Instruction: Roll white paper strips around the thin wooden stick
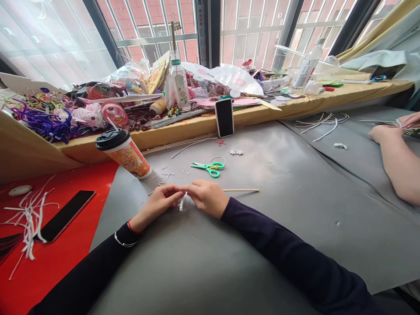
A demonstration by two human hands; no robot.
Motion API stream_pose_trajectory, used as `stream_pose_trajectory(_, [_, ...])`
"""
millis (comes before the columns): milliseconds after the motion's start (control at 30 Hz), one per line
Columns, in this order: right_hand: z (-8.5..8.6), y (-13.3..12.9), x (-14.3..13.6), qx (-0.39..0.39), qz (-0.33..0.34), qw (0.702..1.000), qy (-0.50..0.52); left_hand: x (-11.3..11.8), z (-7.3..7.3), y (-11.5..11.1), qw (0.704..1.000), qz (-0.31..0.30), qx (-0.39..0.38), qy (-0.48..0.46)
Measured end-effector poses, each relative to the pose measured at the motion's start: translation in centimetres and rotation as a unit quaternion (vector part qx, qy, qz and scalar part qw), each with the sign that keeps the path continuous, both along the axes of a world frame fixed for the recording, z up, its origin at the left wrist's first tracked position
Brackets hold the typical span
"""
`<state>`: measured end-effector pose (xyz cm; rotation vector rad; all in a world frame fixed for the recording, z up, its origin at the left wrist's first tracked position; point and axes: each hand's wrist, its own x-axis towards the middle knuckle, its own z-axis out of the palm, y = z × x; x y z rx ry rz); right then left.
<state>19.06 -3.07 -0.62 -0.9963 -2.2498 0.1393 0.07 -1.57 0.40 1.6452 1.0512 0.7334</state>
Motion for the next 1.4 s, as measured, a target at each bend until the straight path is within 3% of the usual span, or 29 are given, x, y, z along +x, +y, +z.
stream_pose_trajectory(267, [-0.2, 0.3, 0.0, -0.032, -0.006, 0.998, 0.052, 0.0, -0.3, -0.1, 1.000, -0.017, -0.021, -0.014])
stream_pose_trajectory(733, [-0.5, 0.8, -0.4, -0.035, 0.020, 0.985, 0.165, -0.2, -0.4, -0.2, 0.999, 0.032, -0.013, -0.039])
stream_pose_trajectory(1200, [-0.8, 1.1, -0.3, 0.016, 0.003, 0.992, 0.122, 0.2, 0.7, -1.0, 0.993, 0.040, -0.069, -0.086])
stream_pose_trajectory(1400, [-0.9, 1.1, -0.2, 0.062, 0.020, 0.990, 0.122, -0.1, 0.2, -0.9, 0.988, 0.022, -0.088, -0.127])
